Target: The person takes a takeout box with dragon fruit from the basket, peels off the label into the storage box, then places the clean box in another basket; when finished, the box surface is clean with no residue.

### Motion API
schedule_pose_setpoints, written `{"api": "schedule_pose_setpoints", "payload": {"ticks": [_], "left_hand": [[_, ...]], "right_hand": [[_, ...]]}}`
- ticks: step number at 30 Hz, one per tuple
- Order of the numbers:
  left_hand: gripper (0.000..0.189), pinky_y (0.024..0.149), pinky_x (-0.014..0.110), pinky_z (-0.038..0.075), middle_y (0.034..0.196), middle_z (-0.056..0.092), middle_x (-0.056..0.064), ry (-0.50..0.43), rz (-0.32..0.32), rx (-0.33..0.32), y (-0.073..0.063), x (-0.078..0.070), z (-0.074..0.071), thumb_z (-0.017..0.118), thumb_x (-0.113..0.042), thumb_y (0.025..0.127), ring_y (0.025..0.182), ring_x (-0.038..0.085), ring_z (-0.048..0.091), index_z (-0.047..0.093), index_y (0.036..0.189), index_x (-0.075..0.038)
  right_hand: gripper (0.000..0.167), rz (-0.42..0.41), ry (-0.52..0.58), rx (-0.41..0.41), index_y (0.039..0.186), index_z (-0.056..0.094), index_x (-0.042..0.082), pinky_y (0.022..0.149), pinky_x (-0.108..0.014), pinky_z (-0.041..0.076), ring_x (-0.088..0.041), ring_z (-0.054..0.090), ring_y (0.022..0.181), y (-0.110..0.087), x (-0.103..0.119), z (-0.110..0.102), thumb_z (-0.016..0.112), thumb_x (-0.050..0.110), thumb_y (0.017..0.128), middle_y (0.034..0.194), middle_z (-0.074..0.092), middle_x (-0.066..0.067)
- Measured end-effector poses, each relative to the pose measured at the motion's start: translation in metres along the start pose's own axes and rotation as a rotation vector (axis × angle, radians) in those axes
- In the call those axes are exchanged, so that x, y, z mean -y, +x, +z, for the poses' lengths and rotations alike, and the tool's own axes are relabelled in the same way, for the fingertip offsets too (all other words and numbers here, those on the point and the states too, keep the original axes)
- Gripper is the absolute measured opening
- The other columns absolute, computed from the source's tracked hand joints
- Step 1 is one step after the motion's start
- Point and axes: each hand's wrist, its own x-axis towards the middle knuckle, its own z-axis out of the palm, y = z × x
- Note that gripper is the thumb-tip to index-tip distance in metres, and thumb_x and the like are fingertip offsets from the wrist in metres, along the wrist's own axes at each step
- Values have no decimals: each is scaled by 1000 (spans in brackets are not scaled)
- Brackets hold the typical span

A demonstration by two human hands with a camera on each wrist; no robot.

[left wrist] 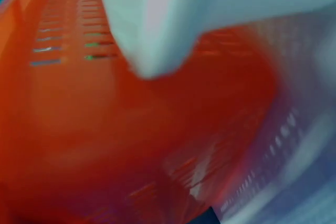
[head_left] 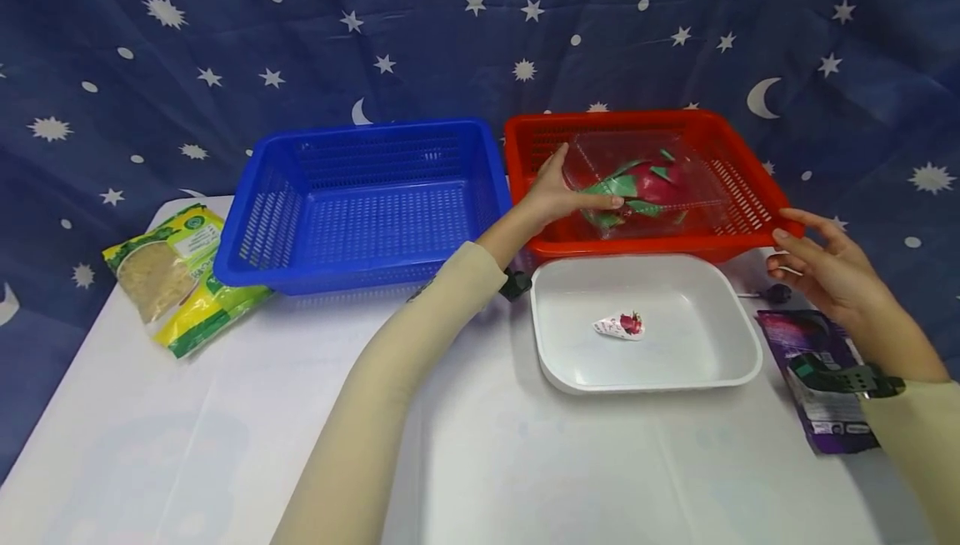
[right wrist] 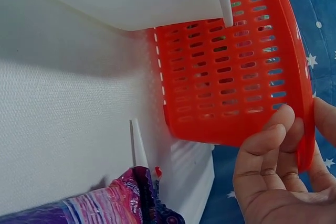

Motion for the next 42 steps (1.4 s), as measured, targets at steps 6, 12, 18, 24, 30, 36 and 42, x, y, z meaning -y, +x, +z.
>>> {"api": "schedule_pose_setpoints", "payload": {"ticks": [6,12,18,24,30,36,42], "left_hand": [[107,107,38,43,160,18,7,121,20,-27,0,0,-3,88,-32,72,142,26,29,23,156,-21],[117,107,38,43,161,19,6,-86,41,14,0,1,-8,84,-9,75,146,25,25,4,158,-26],[111,107,41,42,162,19,5,-167,7,18,3,-3,-10,82,1,75,146,28,24,12,158,-24],[96,107,39,43,158,28,5,-122,30,31,-2,1,-9,83,-8,77,141,25,32,27,155,-19],[93,103,32,46,156,31,10,-140,112,114,-14,0,-11,80,-6,79,141,24,34,28,154,-17],[87,97,31,51,152,36,14,-180,152,126,-29,-2,-18,77,1,80,135,30,43,32,152,-18],[81,95,31,52,149,41,13,-218,172,135,-46,0,-27,74,0,84,134,28,46,34,151,-20]], "right_hand": [[34,-7,1,12,126,55,21,65,-30,60,-24,68,67,1,-1,4,55,3,97,102,68,-4],[35,-15,-19,21,127,54,22,64,-30,59,-23,68,67,4,-2,7,55,4,97,101,68,-4],[37,-44,-60,33,130,48,21,64,-28,59,-21,68,66,6,-2,9,55,5,98,100,68,-3],[37,-31,-90,24,130,43,21,63,-27,59,-20,65,64,4,-5,8,55,7,98,95,66,-3],[32,-40,-25,-33,123,60,20,58,-26,56,-20,49,54,-3,-8,7,58,3,96,91,64,-5],[24,-71,0,-86,117,68,16,53,-27,52,-22,49,52,-10,-5,8,63,11,94,83,61,-4],[30,-220,-36,-148,117,65,9,54,-26,56,-20,54,55,-17,-4,19,61,28,94,71,49,-5]]}}
